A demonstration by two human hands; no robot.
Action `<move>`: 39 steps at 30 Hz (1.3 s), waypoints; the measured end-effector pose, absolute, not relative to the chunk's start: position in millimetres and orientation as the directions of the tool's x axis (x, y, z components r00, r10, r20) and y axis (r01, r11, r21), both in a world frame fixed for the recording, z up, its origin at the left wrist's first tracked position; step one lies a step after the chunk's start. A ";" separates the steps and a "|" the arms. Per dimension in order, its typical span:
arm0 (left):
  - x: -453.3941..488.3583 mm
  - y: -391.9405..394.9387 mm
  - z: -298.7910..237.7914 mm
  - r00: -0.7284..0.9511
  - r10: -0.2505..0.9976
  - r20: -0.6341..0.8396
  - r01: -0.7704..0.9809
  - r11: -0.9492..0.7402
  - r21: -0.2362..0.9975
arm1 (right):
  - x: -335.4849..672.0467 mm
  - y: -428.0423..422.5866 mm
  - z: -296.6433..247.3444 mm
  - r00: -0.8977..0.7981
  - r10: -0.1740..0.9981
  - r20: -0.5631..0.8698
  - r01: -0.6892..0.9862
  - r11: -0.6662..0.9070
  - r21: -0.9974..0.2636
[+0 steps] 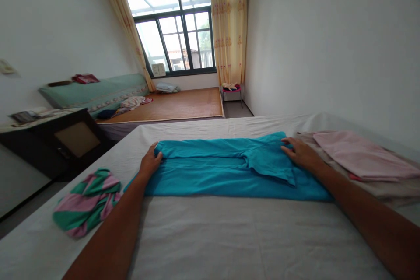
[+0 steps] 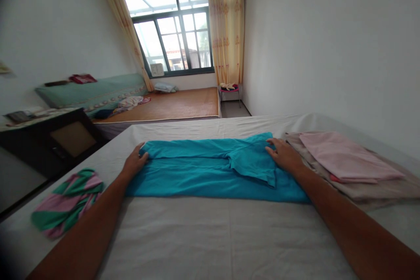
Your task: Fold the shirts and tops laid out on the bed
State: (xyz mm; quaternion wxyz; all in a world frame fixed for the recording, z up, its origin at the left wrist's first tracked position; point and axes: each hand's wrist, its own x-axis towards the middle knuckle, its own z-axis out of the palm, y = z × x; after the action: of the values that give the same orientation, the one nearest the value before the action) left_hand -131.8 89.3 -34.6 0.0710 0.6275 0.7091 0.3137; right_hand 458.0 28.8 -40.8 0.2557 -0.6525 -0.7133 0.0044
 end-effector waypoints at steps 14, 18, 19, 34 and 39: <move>-136.1 104.3 -41.1 -0.147 0.946 0.290 0.954 0.058 0.294 | 491.6 62.9 -63.5 -0.027 0.932 0.361 0.929 0.157 -0.335; -136.1 109.1 -42.3 -0.131 0.952 0.278 0.981 0.084 0.175 | 513.1 61.2 -64.3 0.044 0.876 0.480 0.953 0.107 -0.282; -136.6 109.4 -42.3 -0.135 0.954 0.267 0.982 0.094 0.161 | 516.3 60.2 -65.3 0.030 0.885 0.464 0.955 0.112 -0.274; -105.2 116.5 -52.5 -0.004 0.996 0.087 1.000 0.003 0.014 | 445.3 61.6 -80.8 -0.225 0.943 0.246 0.960 0.258 -0.112; -135.4 112.6 -53.1 -0.105 0.983 0.151 0.994 0.102 0.024 | 459.9 63.8 -90.1 -0.174 0.952 0.252 0.975 0.202 -0.091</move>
State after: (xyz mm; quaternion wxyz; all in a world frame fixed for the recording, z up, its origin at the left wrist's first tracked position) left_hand -135.4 112.6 -53.1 -0.0481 0.6674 0.7407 0.0596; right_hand 459.9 63.8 -90.1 0.1275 -0.6299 -0.7648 -0.0455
